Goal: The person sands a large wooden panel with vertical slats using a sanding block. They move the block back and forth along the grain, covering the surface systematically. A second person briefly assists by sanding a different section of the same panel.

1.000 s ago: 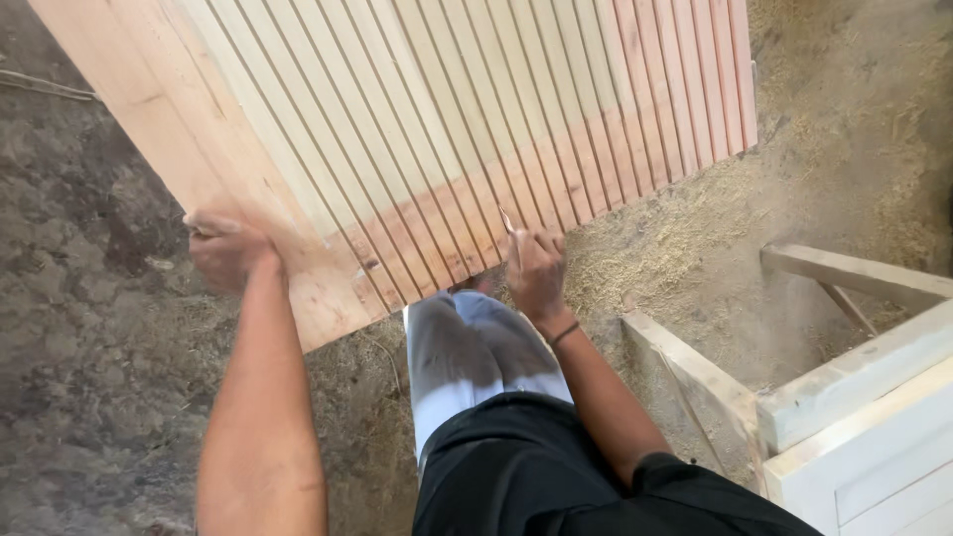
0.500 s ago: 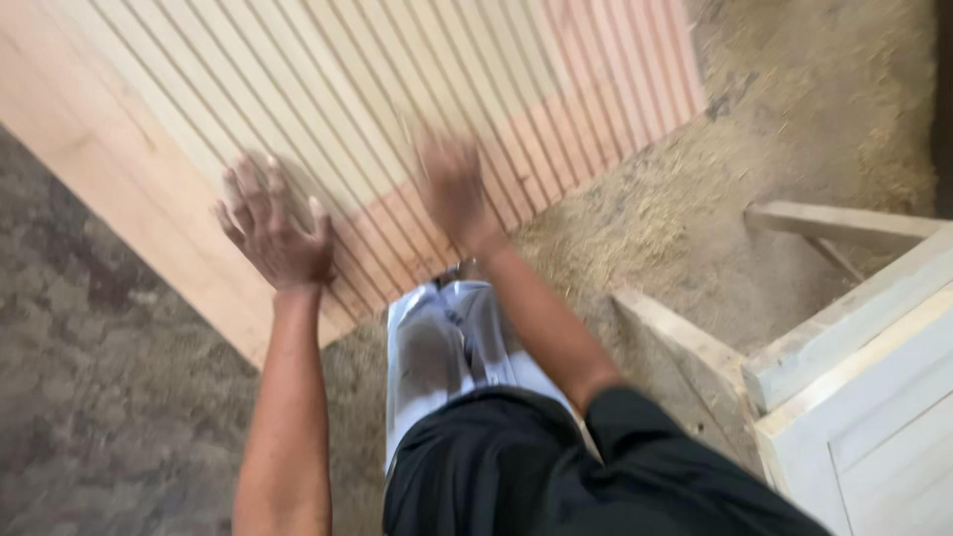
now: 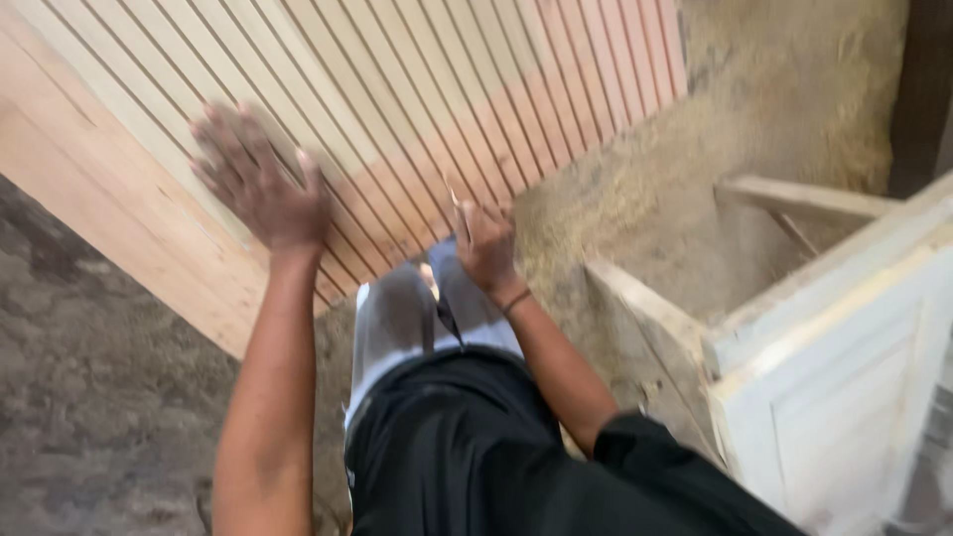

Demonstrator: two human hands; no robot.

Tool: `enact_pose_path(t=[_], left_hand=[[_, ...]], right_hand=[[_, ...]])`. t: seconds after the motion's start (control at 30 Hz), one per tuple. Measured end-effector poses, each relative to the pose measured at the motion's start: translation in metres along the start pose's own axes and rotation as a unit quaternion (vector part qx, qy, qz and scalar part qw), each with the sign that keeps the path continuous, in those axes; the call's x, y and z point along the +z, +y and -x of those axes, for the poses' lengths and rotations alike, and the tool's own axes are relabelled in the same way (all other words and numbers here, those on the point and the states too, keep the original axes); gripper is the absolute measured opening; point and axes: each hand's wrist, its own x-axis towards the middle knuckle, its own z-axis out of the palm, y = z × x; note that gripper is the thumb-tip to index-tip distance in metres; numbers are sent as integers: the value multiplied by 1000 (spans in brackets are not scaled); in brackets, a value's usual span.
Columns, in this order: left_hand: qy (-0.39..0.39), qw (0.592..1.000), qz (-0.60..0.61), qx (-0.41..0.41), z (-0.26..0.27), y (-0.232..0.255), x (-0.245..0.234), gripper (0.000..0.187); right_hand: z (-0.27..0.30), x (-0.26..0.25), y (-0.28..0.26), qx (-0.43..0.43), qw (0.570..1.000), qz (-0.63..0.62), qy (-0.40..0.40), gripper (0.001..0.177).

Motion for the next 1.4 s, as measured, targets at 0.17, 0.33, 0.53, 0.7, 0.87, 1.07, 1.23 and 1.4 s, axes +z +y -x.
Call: enact_pose_path(t=[0.17,0.33,0.53,0.7,0.87,1.07,1.23,1.4], left_hand=[[33,999,10,0,-18,3,-4,79],[38,999,18,4,-14,1,-1,78],[32,999,29,4,0,-7,2,71],[102,995,-21,-3,-12,26,1,65],[115,983,129,-69,-25,60,28,63],[43,996,62,-50,-27,66,20,61],[16,996,49,-72,-28,67,25,60],[24,996,48,-68,-42,68,21,61]], right_hand=[[-10,7,17,-3,999,26,-24,4],[-57,28,15,-23,999,15,-16,3],[-195,107,-2,-37,999,-22,30,11],[-163,64,-5,-48,997,-45,33,3],[-23,23,13,-10,1000,2,3,5],[-112,76,28,-28,1000,4,1,10],[-277,117,-6,-98,992,-31,68,4],[-243,71,-20,-115,991,-59,38,24]])
